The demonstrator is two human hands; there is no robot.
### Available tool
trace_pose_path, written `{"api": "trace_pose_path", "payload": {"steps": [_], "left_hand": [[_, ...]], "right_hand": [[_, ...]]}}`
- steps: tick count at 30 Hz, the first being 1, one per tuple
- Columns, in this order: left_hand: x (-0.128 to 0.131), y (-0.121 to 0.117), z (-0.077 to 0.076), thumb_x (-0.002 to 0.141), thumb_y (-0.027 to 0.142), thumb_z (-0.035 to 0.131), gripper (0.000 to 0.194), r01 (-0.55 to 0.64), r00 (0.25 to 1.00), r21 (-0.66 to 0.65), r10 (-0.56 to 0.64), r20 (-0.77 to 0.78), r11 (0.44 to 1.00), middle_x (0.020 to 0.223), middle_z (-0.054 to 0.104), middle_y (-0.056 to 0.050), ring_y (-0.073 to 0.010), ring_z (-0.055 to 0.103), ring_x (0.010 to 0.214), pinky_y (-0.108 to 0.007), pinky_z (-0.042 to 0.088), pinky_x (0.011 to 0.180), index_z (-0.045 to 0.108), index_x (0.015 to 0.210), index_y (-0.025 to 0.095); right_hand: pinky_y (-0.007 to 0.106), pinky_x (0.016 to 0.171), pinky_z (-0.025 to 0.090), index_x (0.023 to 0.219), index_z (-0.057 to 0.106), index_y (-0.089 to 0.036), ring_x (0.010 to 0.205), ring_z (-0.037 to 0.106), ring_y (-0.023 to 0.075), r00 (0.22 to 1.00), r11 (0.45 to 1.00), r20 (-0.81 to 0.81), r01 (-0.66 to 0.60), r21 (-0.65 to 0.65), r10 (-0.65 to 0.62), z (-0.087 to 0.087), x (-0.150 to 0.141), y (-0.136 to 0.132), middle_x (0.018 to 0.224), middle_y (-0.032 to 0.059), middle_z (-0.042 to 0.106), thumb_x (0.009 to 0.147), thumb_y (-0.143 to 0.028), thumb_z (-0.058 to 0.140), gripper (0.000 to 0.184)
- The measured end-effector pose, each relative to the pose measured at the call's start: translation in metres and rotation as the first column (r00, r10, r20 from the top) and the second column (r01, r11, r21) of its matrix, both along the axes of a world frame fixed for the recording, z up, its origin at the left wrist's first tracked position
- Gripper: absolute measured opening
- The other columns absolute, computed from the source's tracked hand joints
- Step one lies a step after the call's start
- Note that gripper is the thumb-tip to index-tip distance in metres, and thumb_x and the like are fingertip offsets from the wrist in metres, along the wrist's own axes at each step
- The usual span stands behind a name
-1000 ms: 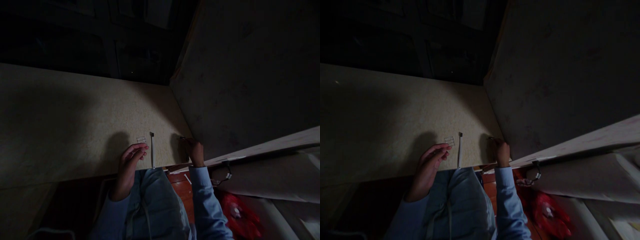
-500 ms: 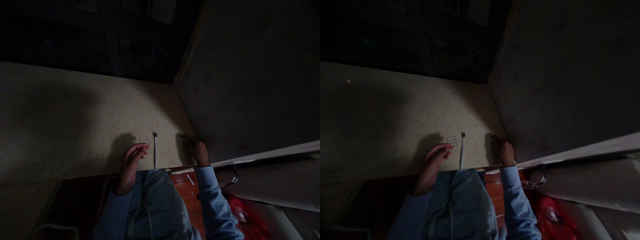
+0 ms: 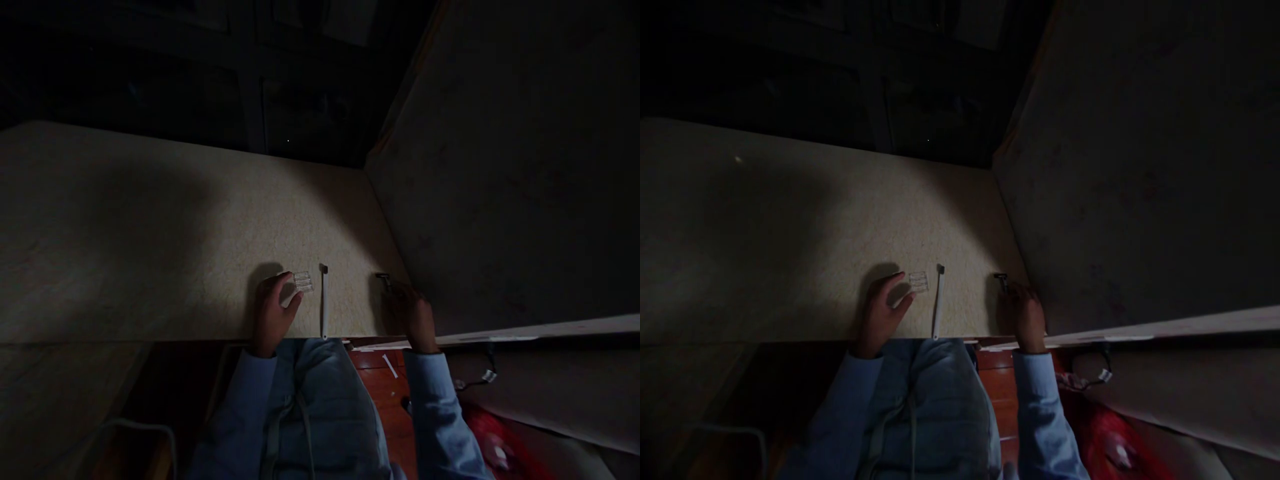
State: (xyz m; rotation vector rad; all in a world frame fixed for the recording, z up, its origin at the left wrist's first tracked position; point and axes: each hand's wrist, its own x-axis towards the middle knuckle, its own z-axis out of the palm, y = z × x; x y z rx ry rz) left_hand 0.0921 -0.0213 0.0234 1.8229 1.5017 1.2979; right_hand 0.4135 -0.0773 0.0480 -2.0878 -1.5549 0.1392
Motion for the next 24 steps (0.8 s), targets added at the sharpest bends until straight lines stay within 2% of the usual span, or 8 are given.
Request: {"api": "trace_pose_path", "payload": {"steps": [5, 9, 12, 16, 20, 24], "left_hand": [[0.005, 0.007, -0.009, 0.082, 0.028, 0.074, 0.05, 0.073, 0.974, -0.01, -0.073, -0.214, 0.997, 0.131, 0.067, -0.015, -0.0352, 0.058, 0.125, -0.053, 0.045, 0.105, 0.062, 0.13, 0.022], [0.005, 0.009, -0.006, 0.085, 0.028, 0.072, 0.046, 0.092, 0.952, -0.029, -0.097, -0.289, 0.995, 0.132, 0.067, -0.016, -0.0377, 0.058, 0.125, -0.057, 0.043, 0.104, 0.063, 0.13, 0.022], [0.005, 0.011, -0.005, 0.084, 0.027, 0.074, 0.043, 0.094, 0.969, -0.019, -0.096, -0.229, 0.995, 0.126, 0.07, -0.014, -0.0361, 0.061, 0.12, -0.054, 0.045, 0.104, 0.066, 0.126, 0.023], [0.003, 0.012, -0.007, 0.082, 0.029, 0.076, 0.044, 0.112, 0.99, 0.002, -0.112, -0.08, 0.994, 0.121, 0.072, -0.013, -0.0323, 0.064, 0.116, -0.051, 0.047, 0.103, 0.067, 0.125, 0.025], [0.002, 0.009, -0.005, 0.084, 0.031, 0.075, 0.044, 0.156, 0.986, 0.044, -0.158, 0.049, 0.987, 0.123, 0.071, -0.012, -0.029, 0.063, 0.118, -0.048, 0.049, 0.102, 0.065, 0.126, 0.023], [0.002, 0.005, 0.003, 0.084, 0.025, 0.072, 0.045, 0.203, 0.978, 0.094, -0.206, 0.032, 0.975, 0.122, 0.071, -0.011, -0.0272, 0.062, 0.118, -0.046, 0.05, 0.103, 0.063, 0.128, 0.023]], "right_hand": [[0.037, 0.069, 0.052, 0.113, 0.071, -0.015, 0.085, 0.067, 0.0266, 0.995, 0.984, -0.084, 0.065, 0.166, -0.052, 0.009, -0.026, -0.025, 0.108, 0.0178, 0.072, 0.092, -0.046, 0.052, 0.041], [0.038, 0.073, 0.055, 0.107, 0.071, -0.018, 0.083, 0.068, 0.0237, 0.971, 0.976, -0.222, -0.039, 0.214, 0.088, 0.017, -0.074, -0.036, 0.104, 0.0139, 0.072, 0.094, -0.039, 0.056, 0.029], [0.04, 0.081, 0.056, 0.104, 0.072, -0.021, 0.089, 0.068, 0.0237, 0.922, 0.966, -0.319, -0.161, 0.203, 0.221, 0.018, -0.108, -0.034, 0.101, 0.0113, 0.072, 0.096, -0.033, 0.055, 0.022], [0.037, 0.08, 0.057, 0.11, 0.072, -0.022, 0.089, 0.068, 0.0224, 0.85, 0.945, -0.413, -0.275, 0.178, 0.325, 0.015, -0.135, -0.025, 0.101, 0.0099, 0.073, 0.095, -0.032, 0.06, 0.022], [0.034, 0.073, 0.056, 0.115, 0.07, -0.019, 0.084, 0.067, 0.0207, 0.831, 0.955, -0.471, -0.24, 0.177, 0.296, 0.018, -0.148, -0.009, 0.1, 0.0094, 0.071, 0.094, -0.037, 0.062, 0.029], [0.035, 0.075, 0.056, 0.117, 0.069, -0.018, 0.089, 0.067, 0.0222, 0.85, 0.962, -0.452, -0.228, 0.151, 0.272, 0.021, -0.159, 0.01, 0.106, 0.0118, 0.07, 0.092, -0.04, 0.064, 0.034]]}}
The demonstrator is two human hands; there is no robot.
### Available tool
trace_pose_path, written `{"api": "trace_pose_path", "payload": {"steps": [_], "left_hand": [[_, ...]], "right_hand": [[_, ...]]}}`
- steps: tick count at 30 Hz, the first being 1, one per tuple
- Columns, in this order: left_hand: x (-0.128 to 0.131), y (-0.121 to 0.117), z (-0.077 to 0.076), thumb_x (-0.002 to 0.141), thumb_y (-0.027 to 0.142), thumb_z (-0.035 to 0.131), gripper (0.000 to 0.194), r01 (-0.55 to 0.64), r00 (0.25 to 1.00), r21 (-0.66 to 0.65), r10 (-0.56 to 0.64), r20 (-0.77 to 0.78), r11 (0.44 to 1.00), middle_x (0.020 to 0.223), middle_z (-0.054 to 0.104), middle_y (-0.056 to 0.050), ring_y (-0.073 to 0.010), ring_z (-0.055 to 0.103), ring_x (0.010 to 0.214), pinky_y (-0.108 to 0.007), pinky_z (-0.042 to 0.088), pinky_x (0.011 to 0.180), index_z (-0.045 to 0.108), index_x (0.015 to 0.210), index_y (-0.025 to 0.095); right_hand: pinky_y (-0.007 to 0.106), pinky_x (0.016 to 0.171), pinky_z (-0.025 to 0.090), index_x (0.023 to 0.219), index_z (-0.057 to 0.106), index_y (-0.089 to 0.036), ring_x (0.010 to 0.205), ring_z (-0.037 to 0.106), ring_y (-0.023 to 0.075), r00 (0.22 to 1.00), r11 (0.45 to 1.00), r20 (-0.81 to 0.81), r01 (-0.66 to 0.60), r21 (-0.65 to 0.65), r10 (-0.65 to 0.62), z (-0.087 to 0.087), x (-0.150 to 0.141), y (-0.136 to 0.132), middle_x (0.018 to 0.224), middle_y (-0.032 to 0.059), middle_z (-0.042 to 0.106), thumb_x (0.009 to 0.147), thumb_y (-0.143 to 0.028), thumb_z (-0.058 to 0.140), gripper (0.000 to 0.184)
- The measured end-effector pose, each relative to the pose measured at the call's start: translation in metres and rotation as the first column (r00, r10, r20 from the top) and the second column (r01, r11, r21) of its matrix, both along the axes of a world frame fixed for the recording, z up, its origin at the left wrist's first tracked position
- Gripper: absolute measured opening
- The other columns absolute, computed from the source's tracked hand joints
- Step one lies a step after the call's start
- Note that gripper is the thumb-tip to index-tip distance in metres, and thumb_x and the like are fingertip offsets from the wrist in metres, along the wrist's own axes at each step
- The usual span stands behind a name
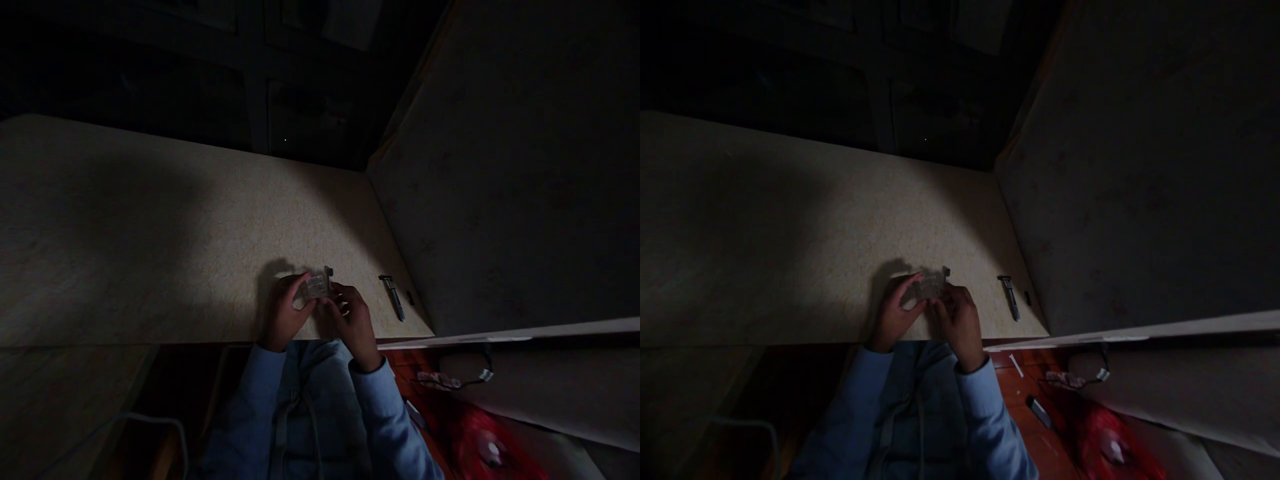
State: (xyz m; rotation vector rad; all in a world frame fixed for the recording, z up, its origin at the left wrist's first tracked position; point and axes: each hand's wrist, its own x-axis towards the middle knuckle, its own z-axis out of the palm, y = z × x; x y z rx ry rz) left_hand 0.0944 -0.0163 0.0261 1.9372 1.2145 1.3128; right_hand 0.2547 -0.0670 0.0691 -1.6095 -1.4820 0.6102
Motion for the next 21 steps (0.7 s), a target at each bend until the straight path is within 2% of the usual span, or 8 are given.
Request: {"api": "trace_pose_path", "payload": {"steps": [3, 6, 14, 18, 21], "left_hand": [[0.001, -0.003, 0.006, 0.083, 0.02, 0.068, 0.044, 0.018, 0.996, 0.032, -0.015, -0.085, 0.999, 0.12, 0.072, -0.011, -0.0277, 0.064, 0.116, -0.046, 0.05, 0.102, 0.065, 0.126, 0.024], [0.002, -0.005, 0.009, 0.082, 0.013, 0.063, 0.047, 0.044, 0.988, 0.06, -0.035, -0.15, 0.997, 0.12, 0.072, -0.011, -0.0284, 0.064, 0.115, -0.047, 0.051, 0.101, 0.065, 0.127, 0.024], [0.003, -0.009, 0.006, 0.082, 0.006, 0.059, 0.053, 0.086, 0.986, 0.15, -0.063, -0.152, 0.985, 0.121, 0.072, -0.01, -0.0279, 0.065, 0.114, -0.046, 0.052, 0.099, 0.063, 0.131, 0.026], [0.003, -0.009, 0.006, 0.084, 0.013, 0.066, 0.054, 0.109, 0.988, 0.145, -0.09, -0.128, 0.983, 0.126, 0.07, -0.011, -0.0291, 0.063, 0.118, -0.046, 0.052, 0.101, 0.058, 0.136, 0.025], [0.002, -0.007, 0.004, 0.086, 0.028, 0.072, 0.051, 0.096, 0.99, 0.091, -0.085, -0.115, 0.991, 0.129, 0.068, -0.012, -0.0298, 0.062, 0.12, -0.046, 0.051, 0.102, 0.058, 0.135, 0.026]], "right_hand": [[0.039, 0.083, 0.056, 0.115, 0.071, -0.019, 0.091, 0.068, 0.0246, 0.996, 1.0, 0.087, -0.003, -0.005, 0.003, 0.0, -0.008, 0.01, 0.106, 0.0127, 0.069, 0.089, -0.037, 0.066, 0.033], [0.04, 0.084, 0.056, 0.118, 0.07, -0.018, 0.09, 0.068, 0.0255, 0.986, 1.0, 0.164, 0.022, -0.006, -0.021, -0.001, -0.012, 0.013, 0.107, 0.0132, 0.069, 0.087, -0.033, 0.067, 0.035], [0.038, 0.083, 0.055, 0.115, 0.071, -0.017, 0.091, 0.069, 0.0256, 0.965, 0.999, 0.262, 0.02, -0.027, -0.012, 0.009, -0.013, 0.011, 0.103, 0.0128, 0.071, 0.088, -0.037, 0.066, 0.035], [0.035, 0.077, 0.055, 0.113, 0.071, -0.015, 0.089, 0.069, 0.0245, 0.969, 0.999, 0.247, 0.038, -0.024, -0.03, 0.012, -0.003, 0.011, 0.101, 0.0126, 0.071, 0.087, -0.04, 0.064, 0.036], [0.033, 0.07, 0.053, 0.113, 0.07, -0.015, 0.085, 0.069, 0.0233, 0.969, 0.995, 0.227, 0.102, 0.006, -0.101, 0.013, 0.027, 0.014, 0.097, 0.0118, 0.072, 0.087, -0.047, 0.063, 0.042]]}}
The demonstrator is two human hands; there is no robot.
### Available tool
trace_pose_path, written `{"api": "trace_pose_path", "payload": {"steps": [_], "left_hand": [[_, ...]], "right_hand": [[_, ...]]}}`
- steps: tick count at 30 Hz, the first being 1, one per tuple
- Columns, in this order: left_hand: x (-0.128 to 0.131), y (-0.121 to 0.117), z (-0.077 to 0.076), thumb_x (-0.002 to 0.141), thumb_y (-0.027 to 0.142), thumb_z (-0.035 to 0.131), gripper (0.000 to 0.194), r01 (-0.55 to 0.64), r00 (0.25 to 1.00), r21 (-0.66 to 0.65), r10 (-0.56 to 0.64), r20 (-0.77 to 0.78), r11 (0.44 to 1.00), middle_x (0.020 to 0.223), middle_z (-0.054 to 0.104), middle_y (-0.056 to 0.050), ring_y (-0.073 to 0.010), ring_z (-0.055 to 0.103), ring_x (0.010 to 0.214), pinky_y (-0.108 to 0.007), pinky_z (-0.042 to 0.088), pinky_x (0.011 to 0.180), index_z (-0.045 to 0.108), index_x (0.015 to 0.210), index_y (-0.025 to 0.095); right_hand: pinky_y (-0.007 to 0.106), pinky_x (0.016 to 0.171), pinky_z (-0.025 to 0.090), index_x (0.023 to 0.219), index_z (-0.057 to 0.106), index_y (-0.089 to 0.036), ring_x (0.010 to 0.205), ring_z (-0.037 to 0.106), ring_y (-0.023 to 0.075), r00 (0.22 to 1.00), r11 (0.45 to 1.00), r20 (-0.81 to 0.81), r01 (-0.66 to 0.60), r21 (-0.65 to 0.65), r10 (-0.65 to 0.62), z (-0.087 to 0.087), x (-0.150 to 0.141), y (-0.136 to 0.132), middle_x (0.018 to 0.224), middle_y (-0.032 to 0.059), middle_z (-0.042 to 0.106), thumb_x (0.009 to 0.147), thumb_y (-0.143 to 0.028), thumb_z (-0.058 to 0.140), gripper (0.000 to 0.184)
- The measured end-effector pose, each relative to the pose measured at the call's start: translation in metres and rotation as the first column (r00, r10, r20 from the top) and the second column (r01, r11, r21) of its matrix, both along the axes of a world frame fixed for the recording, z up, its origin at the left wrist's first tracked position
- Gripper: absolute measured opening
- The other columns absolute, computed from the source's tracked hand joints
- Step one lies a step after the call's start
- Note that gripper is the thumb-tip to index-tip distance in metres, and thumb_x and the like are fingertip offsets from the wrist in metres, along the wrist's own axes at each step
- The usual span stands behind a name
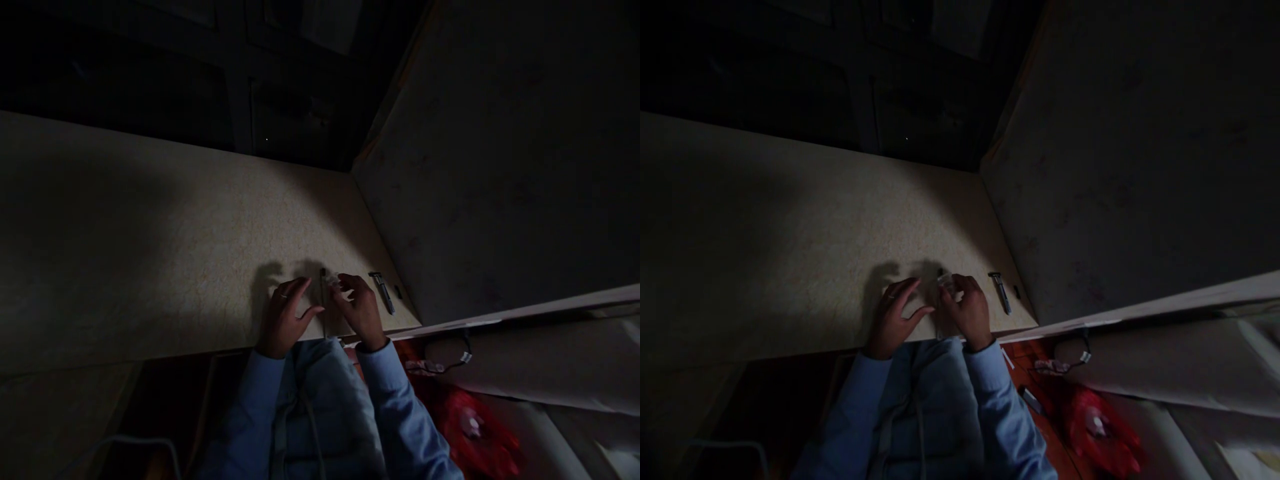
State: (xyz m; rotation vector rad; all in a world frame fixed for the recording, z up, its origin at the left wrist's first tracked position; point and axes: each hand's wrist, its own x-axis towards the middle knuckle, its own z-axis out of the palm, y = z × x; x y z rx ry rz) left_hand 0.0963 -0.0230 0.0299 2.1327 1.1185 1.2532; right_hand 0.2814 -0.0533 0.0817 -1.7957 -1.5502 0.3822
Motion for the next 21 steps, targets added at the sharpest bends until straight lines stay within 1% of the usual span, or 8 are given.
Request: {"api": "trace_pose_path", "payload": {"steps": [3, 5, 7, 9, 12, 14, 17, 21], "left_hand": [[0.0, 0.003, -0.005, 0.091, 0.033, 0.066, 0.04, -0.033, 0.999, -0.038, 0.032, -0.025, 0.999, 0.123, 0.07, -0.012, -0.0291, 0.064, 0.116, -0.046, 0.051, 0.101, 0.062, 0.13, 0.026], [0.0, 0.005, -0.01, 0.093, 0.032, 0.062, 0.035, -0.052, 0.998, -0.057, 0.051, -0.036, 0.997, 0.118, 0.072, -0.013, -0.0284, 0.066, 0.112, -0.045, 0.052, 0.098, 0.064, 0.128, 0.024], [0.001, 0.007, -0.015, 0.094, 0.032, 0.061, 0.033, -0.064, 0.998, -0.086, 0.062, -0.027, 0.994, 0.115, 0.073, -0.012, -0.0269, 0.068, 0.106, -0.044, 0.054, 0.095, 0.065, 0.125, 0.023], [0.002, 0.009, -0.019, 0.094, 0.031, 0.06, 0.03, -0.074, 0.997, -0.115, 0.072, -0.019, 0.991, 0.112, 0.073, -0.012, -0.0256, 0.069, 0.101, -0.042, 0.057, 0.091, 0.066, 0.122, 0.021], [0.002, 0.01, -0.022, 0.093, 0.03, 0.06, 0.027, -0.093, 0.995, -0.128, 0.089, -0.035, 0.987, 0.108, 0.074, -0.011, -0.0253, 0.07, 0.098, -0.041, 0.058, 0.088, 0.068, 0.117, 0.02], [0.002, 0.011, -0.022, 0.093, 0.03, 0.06, 0.025, -0.101, 0.994, -0.116, 0.096, -0.048, 0.988, 0.107, 0.074, -0.011, -0.0252, 0.07, 0.098, -0.041, 0.059, 0.088, 0.069, 0.115, 0.02], [0.001, 0.012, -0.022, 0.093, 0.03, 0.059, 0.024, -0.104, 0.994, -0.092, 0.099, -0.056, 0.99, 0.105, 0.074, -0.011, -0.0254, 0.071, 0.096, -0.041, 0.059, 0.087, 0.07, 0.113, 0.02], [0.0, 0.012, -0.021, 0.093, 0.029, 0.059, 0.023, -0.095, 0.994, -0.083, 0.09, -0.058, 0.992, 0.102, 0.074, -0.011, -0.026, 0.071, 0.095, -0.041, 0.06, 0.085, 0.071, 0.111, 0.019]], "right_hand": [[0.032, 0.069, 0.051, 0.113, 0.07, -0.012, 0.081, 0.069, 0.0226, 0.993, 0.996, 0.071, 0.089, -0.001, -0.089, 0.004, 0.048, 0.002, 0.095, 0.0128, 0.073, 0.087, -0.052, 0.06, 0.049], [0.031, 0.069, 0.049, 0.108, 0.072, -0.012, 0.081, 0.069, 0.0229, 0.973, 0.989, 0.181, 0.146, -0.008, -0.142, 0.009, 0.082, 0.002, 0.095, 0.014, 0.074, 0.088, -0.052, 0.057, 0.048], [0.029, 0.066, 0.046, 0.101, 0.073, -0.012, 0.079, 0.069, 0.023, 0.916, 0.972, 0.343, 0.231, -0.031, -0.207, 0.015, 0.11, 0.003, 0.092, 0.0145, 0.074, 0.089, -0.051, 0.055, 0.045], [0.027, 0.061, 0.042, 0.094, 0.073, -0.013, 0.074, 0.069, 0.0217, 0.854, 0.949, 0.482, 0.287, -0.127, -0.194, 0.02, 0.127, 0.005, 0.088, 0.0142, 0.075, 0.094, -0.047, 0.051, 0.041], [0.024, 0.059, 0.041, 0.1, 0.073, -0.013, 0.078, 0.073, 0.0206, 0.757, 0.902, 0.651, 0.316, -0.295, -0.052, 0.02, 0.139, 0.013, 0.092, 0.015, 0.076, 0.099, -0.033, 0.048, 0.032], [0.023, 0.06, 0.043, 0.101, 0.073, -0.012, 0.081, 0.075, 0.0214, 0.707, 0.879, 0.706, 0.312, -0.36, 0.038, 0.015, 0.141, 0.02, 0.094, 0.0171, 0.077, 0.098, -0.024, 0.051, 0.025], [0.026, 0.063, 0.047, 0.092, 0.075, -0.009, 0.08, 0.074, 0.0243, 0.681, 0.869, 0.725, 0.297, -0.396, 0.098, 0.005, 0.142, 0.029, 0.09, 0.0198, 0.076, 0.094, -0.015, 0.055, 0.02], [0.03, 0.067, 0.051, 0.083, 0.076, -0.009, 0.08, 0.073, 0.0265, 0.658, 0.867, 0.738, 0.272, -0.417, 0.148, -0.003, 0.142, 0.033, 0.088, 0.0207, 0.076, 0.091, -0.009, 0.055, 0.023]]}}
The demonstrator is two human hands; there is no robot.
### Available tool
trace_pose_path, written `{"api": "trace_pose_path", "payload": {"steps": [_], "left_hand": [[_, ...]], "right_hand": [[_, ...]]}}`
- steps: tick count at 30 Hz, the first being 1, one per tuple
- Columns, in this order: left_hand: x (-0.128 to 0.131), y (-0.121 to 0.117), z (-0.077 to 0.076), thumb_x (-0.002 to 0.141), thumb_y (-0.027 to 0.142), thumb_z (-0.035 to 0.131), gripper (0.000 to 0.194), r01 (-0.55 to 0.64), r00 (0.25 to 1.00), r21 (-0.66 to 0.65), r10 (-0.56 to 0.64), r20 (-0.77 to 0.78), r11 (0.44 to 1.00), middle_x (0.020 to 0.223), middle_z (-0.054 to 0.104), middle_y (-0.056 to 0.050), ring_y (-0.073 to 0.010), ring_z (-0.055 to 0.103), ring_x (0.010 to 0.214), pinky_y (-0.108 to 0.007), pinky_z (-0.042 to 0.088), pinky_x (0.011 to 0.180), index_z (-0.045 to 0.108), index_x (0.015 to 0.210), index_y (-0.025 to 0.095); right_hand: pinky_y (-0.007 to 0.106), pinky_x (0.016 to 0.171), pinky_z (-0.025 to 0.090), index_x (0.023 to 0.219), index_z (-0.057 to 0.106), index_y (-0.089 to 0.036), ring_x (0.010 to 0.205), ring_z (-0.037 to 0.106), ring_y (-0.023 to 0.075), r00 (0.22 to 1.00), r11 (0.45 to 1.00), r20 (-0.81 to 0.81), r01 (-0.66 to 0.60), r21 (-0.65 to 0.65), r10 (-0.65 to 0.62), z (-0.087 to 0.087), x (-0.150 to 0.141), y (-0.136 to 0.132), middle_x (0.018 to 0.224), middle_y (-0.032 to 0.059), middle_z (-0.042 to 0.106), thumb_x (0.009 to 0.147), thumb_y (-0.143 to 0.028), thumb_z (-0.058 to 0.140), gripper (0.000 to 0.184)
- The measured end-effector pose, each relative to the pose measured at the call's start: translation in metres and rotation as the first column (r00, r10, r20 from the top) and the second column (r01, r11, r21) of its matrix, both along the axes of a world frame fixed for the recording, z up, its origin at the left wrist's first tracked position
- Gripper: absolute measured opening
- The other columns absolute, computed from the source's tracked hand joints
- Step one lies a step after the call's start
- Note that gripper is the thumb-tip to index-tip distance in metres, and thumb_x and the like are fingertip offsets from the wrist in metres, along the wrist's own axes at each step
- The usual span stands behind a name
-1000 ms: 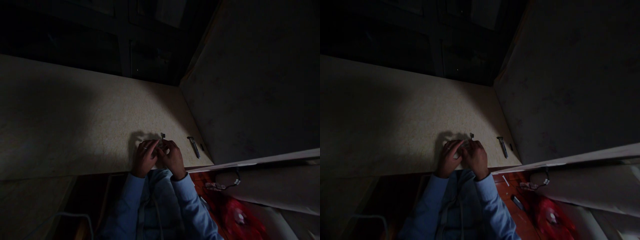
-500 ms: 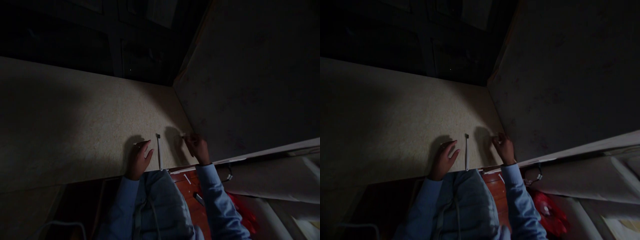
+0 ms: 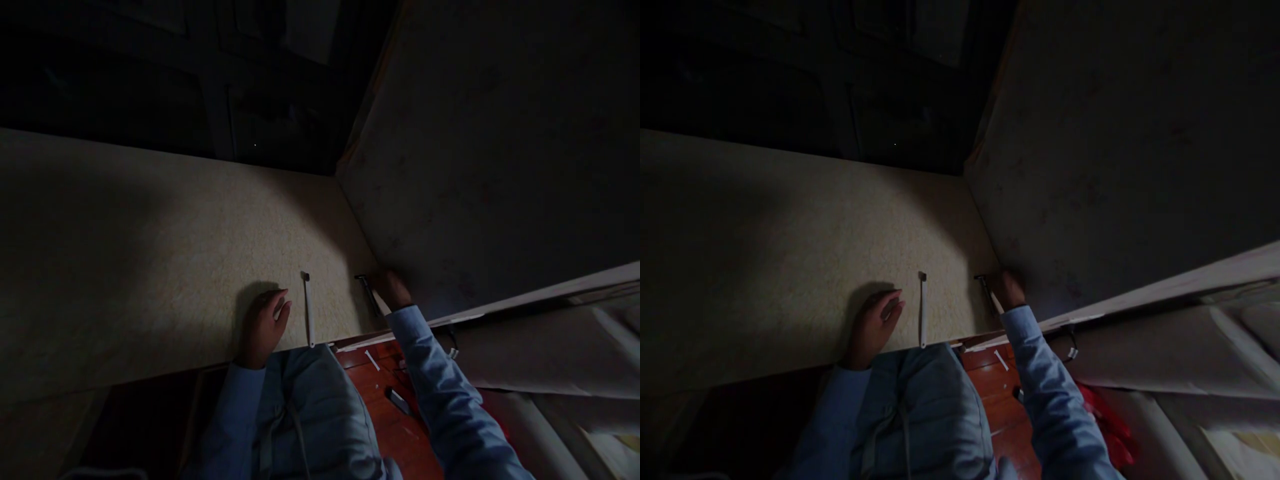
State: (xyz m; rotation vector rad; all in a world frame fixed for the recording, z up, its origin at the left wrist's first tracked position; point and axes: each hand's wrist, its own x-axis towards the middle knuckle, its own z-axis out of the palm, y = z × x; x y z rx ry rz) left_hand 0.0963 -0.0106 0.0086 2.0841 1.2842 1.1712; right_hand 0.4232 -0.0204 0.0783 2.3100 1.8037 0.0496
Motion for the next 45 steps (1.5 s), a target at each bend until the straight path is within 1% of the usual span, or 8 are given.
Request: {"api": "trace_pose_path", "payload": {"steps": [8, 11, 15, 18, 24, 30, 40, 45], "left_hand": [[0.0, 0.001, 0.001, 0.094, 0.029, 0.059, 0.022, 0.002, 1.0, 0.006, -0.002, -0.009, 1.0, 0.1, 0.075, -0.01, -0.0243, 0.071, 0.091, -0.038, 0.059, 0.083, 0.072, 0.109, 0.019], [0.0, 0.001, 0.001, 0.093, 0.029, 0.059, 0.022, -0.002, 1.0, 0.008, 0.002, -0.019, 1.0, 0.1, 0.075, -0.01, -0.0248, 0.071, 0.092, -0.038, 0.059, 0.083, 0.072, 0.109, 0.019], [0.0, 0.002, 0.001, 0.093, 0.028, 0.06, 0.021, -0.007, 1.0, -0.007, 0.007, -0.008, 1.0, 0.102, 0.075, -0.009, -0.0238, 0.071, 0.093, -0.037, 0.059, 0.082, 0.072, 0.108, 0.02], [0.0, 0.001, 0.001, 0.093, 0.029, 0.06, 0.021, 0.002, 1.0, -0.013, -0.002, -0.004, 1.0, 0.102, 0.075, -0.01, -0.0247, 0.071, 0.094, -0.038, 0.058, 0.085, 0.072, 0.108, 0.02], [-0.001, 0.0, 0.003, 0.093, 0.027, 0.059, 0.021, 0.011, 1.0, -0.029, -0.011, -0.011, 1.0, 0.105, 0.075, -0.01, -0.0255, 0.071, 0.097, -0.04, 0.058, 0.086, 0.072, 0.108, 0.02], [-0.001, -0.001, 0.004, 0.094, 0.028, 0.059, 0.022, 0.02, 1.0, -0.041, -0.019, 0.015, 0.999, 0.103, 0.075, -0.01, -0.0236, 0.071, 0.095, -0.038, 0.059, 0.085, 0.071, 0.11, 0.02], [-0.001, -0.001, 0.004, 0.095, 0.031, 0.057, 0.022, 0.017, 1.0, -0.036, -0.016, 0.022, 0.999, 0.101, 0.075, -0.009, -0.0238, 0.071, 0.094, -0.039, 0.059, 0.086, 0.072, 0.109, 0.021], [-0.001, 0.0, 0.005, 0.094, 0.03, 0.058, 0.021, 0.007, 1.0, -0.035, -0.007, 0.013, 0.999, 0.102, 0.075, -0.01, -0.024, 0.071, 0.095, -0.039, 0.059, 0.086, 0.072, 0.107, 0.021]], "right_hand": [[0.027, 0.062, 0.044, 0.088, 0.076, -0.01, 0.077, 0.072, 0.0244, 1.0, 1.0, 0.007, 0.023, 0.022, -0.023, 0.01, -0.002, -0.011, 0.09, 0.0196, 0.076, 0.091, -0.008, 0.055, 0.021], [0.027, 0.06, 0.042, 0.097, 0.074, -0.012, 0.076, 0.072, 0.0223, 0.997, 0.989, -0.044, 0.069, 0.128, -0.064, 0.019, -0.011, -0.025, 0.091, 0.017, 0.075, 0.095, -0.019, 0.053, 0.022], [0.026, 0.068, 0.047, 0.11, 0.07, -0.015, 0.081, 0.071, 0.0198, 0.9, 0.907, -0.429, 0.112, 0.405, 0.08, 0.017, -0.059, -0.04, 0.099, 0.0131, 0.075, 0.097, -0.031, 0.053, 0.027], [0.026, 0.07, 0.048, 0.113, 0.069, -0.016, 0.078, 0.069, 0.0177, 0.813, 0.933, -0.56, 0.059, 0.354, 0.161, 0.004, -0.112, -0.041, 0.098, 0.0107, 0.074, 0.095, -0.029, 0.058, 0.026], [0.024, 0.068, 0.042, 0.093, 0.071, -0.017, 0.078, 0.065, 0.0164, 0.852, 0.981, -0.513, -0.002, 0.193, 0.103, -0.009, -0.17, -0.024, 0.095, 0.0093, 0.072, 0.095, -0.029, 0.059, 0.016], [0.024, 0.066, 0.039, 0.083, 0.074, -0.017, 0.075, 0.064, 0.0159, 0.855, 0.982, -0.516, 0.049, 0.183, 0.053, -0.006, -0.159, -0.019, 0.088, 0.0087, 0.073, 0.089, -0.019, 0.06, 0.015], [0.025, 0.069, 0.044, 0.086, 0.078, -0.017, 0.084, 0.072, 0.0213, 0.846, 0.938, -0.526, 0.244, 0.245, -0.082, -0.008, -0.074, -0.031, 0.089, 0.0121, 0.078, 0.089, -0.02, 0.058, 0.02], [0.025, 0.07, 0.044, 0.095, 0.078, -0.018, 0.085, 0.072, 0.0211, 0.89, 0.93, -0.442, 0.248, 0.273, -0.108, -0.01, -0.064, -0.031, 0.098, 0.0122, 0.079, 0.091, -0.023, 0.06, 0.019]]}}
